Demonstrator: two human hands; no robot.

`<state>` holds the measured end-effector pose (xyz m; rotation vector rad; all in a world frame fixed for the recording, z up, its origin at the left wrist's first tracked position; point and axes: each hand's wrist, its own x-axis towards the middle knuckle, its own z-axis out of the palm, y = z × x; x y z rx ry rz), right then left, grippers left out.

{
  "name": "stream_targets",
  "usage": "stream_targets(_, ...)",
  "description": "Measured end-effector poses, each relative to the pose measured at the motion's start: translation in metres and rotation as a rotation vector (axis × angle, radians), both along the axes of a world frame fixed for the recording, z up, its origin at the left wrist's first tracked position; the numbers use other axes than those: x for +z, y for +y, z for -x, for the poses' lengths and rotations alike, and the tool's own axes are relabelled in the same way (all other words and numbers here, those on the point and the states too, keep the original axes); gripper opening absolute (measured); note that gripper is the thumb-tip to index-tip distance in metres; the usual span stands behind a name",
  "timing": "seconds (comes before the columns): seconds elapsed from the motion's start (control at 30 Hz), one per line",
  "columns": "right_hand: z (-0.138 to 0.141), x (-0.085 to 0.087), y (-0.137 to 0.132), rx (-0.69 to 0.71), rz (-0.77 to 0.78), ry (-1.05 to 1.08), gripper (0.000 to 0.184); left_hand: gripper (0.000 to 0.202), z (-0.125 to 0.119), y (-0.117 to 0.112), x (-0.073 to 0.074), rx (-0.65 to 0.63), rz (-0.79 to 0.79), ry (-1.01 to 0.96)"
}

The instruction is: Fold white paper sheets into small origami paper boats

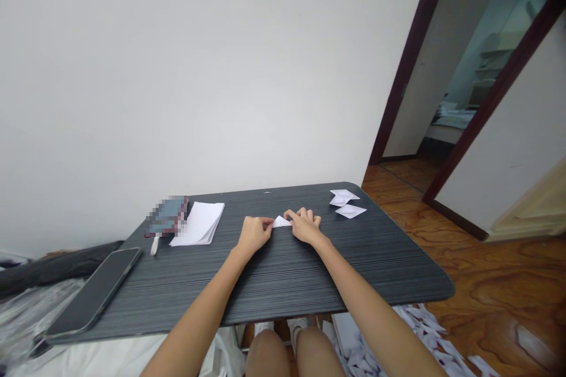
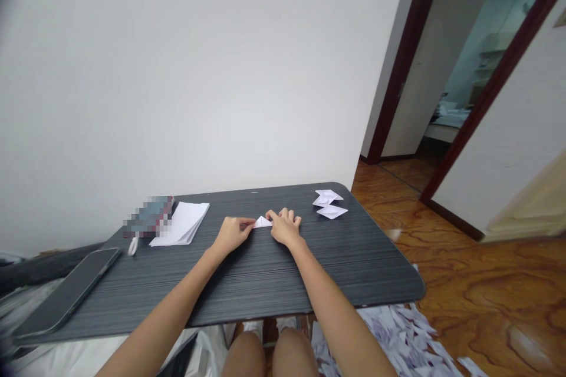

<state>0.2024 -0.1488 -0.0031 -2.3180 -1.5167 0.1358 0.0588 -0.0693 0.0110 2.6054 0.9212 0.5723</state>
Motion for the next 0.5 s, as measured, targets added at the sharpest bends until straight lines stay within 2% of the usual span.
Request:
stream_targets(0.13, -0.001, -0.003, 0.001, 0.04, -0.015, -0.01, 0.025, 0.022, -0.009, -0.005, 0.001, -0.104, -0.175, 0.027)
stream_targets(0.23, -0.002, -0.005, 0.002, 0.066, -0.071, 0.0, 0.024, 0.02, -0.017, -0.004, -0.002, -0.182, -0.243, 0.06)
stream_targets(0.4, -0.004, -0.009, 0.007, -0.008, -0.129, 0.052, 0.021, 0.027, -0.021, 0.002, -0.006, -0.121, -0.234, 0.102)
stream_targets(0.5, -0.006, -0.011, 0.009, -0.029, -0.15, 0.077, 0.02, 0.027, -0.02, 0.003, -0.006, -0.137, -0.267, 0.113)
